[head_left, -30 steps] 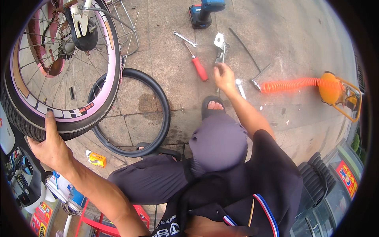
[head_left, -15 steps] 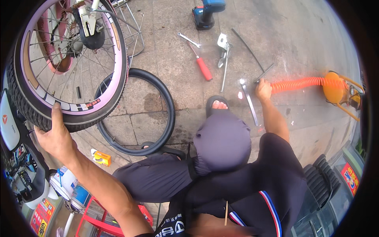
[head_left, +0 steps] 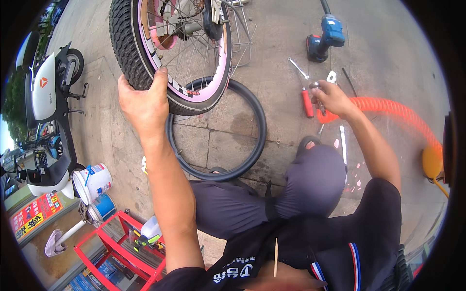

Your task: The person removes the tire from a bicycle wheel using tire levers, then removes the inner tube. They install a new valve stem into the inner tube and reinsert the tube into the tire, seating the tire back onto the rim.

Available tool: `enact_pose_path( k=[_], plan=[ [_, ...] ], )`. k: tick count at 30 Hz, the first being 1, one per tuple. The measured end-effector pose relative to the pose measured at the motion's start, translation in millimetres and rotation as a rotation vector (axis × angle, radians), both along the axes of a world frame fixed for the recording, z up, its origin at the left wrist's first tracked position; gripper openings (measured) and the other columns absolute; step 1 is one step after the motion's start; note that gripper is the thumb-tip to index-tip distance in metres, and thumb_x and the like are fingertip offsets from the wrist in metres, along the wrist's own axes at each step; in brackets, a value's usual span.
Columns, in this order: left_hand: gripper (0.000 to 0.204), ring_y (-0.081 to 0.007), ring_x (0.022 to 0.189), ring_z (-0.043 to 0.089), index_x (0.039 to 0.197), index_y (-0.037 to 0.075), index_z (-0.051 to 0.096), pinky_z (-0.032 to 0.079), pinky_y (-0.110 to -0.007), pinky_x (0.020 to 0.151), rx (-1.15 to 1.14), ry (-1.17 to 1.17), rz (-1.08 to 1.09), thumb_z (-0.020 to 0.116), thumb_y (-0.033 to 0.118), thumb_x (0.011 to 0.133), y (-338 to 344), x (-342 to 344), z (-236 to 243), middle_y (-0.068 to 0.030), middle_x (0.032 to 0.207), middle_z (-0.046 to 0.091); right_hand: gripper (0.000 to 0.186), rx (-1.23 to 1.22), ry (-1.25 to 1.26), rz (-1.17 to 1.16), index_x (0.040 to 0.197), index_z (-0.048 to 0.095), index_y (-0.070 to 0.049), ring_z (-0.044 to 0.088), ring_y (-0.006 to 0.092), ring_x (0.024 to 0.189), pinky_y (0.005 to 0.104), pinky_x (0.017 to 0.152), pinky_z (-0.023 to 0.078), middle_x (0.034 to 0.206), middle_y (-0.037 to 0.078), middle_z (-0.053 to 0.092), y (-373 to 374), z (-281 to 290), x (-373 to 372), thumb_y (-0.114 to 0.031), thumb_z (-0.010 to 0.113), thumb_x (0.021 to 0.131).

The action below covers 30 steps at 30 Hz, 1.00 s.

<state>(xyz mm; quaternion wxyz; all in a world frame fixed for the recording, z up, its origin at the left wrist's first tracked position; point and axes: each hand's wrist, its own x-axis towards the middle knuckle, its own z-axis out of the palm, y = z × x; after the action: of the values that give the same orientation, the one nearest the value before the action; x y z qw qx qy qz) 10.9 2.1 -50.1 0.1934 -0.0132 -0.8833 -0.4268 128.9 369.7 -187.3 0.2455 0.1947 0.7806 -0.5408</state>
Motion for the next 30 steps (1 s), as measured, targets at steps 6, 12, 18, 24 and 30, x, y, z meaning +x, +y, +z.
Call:
enact_pose_path(
  k=[6, 12, 18, 24, 30],
  plan=[
    [0.042, -0.0198, 0.083, 0.069, 0.105, -0.004, 0.064, 0.052, -0.033, 0.083, 0.018, 0.001, 0.060, 0.081, 0.019, 0.074, 4, 2, 0, -0.0120, 0.094, 0.073, 0.022, -0.182, -0.072, 0.268, 0.099, 0.064, 0.005, 0.061, 0.0147, 0.071, 0.0311, 0.065, 0.051, 0.080, 0.006, 0.064, -24, -21, -12, -0.014, 0.069, 0.090],
    [0.042, -0.0193, 0.083, 0.069, 0.105, -0.004, 0.064, 0.052, -0.033, 0.083, 0.033, 0.000, 0.032, 0.080, 0.019, 0.074, -1, 0, -2, -0.0120, 0.094, 0.073, 0.023, -0.183, 0.482, 0.947, 0.099, 0.063, -0.005, 0.060, 0.0267, 0.074, 0.0393, 0.069, 0.048, 0.084, 0.011, 0.062, -44, -1, -11, -0.015, 0.076, 0.083],
    [0.035, -0.0141, 0.083, 0.065, 0.106, -0.007, 0.061, 0.052, -0.029, 0.078, 0.043, -0.001, -0.011, 0.077, 0.008, 0.078, 9, 2, 5, -0.0105, 0.097, 0.070, 0.026, 0.031, 0.822, 0.719, 0.107, 0.063, -0.008, 0.061, 0.0360, 0.092, 0.0439, 0.077, 0.050, 0.100, 0.015, 0.062, -75, 29, -52, -0.021, 0.072, 0.086],
    [0.037, -0.0184, 0.080, 0.068, 0.105, -0.004, 0.061, 0.053, -0.032, 0.078, 0.117, 0.029, 0.017, 0.073, 0.011, 0.074, 1, 2, -1, -0.0114, 0.091, 0.071, 0.033, 0.002, 0.862, 0.438, 0.123, 0.054, -0.004, 0.061, 0.0440, 0.103, 0.0489, 0.087, 0.048, 0.109, 0.022, 0.065, -163, 78, -113, -0.021, 0.059, 0.096],
    [0.039, -0.0153, 0.081, 0.067, 0.108, -0.005, 0.059, 0.053, -0.030, 0.078, 0.227, 0.031, -0.068, 0.072, 0.005, 0.073, 5, -3, -7, -0.0100, 0.093, 0.071, 0.035, -0.013, 0.864, 0.345, 0.126, 0.057, -0.003, 0.064, 0.0407, 0.101, 0.0463, 0.085, 0.049, 0.102, 0.025, 0.066, -202, 80, -160, -0.023, 0.057, 0.098]
  ],
)
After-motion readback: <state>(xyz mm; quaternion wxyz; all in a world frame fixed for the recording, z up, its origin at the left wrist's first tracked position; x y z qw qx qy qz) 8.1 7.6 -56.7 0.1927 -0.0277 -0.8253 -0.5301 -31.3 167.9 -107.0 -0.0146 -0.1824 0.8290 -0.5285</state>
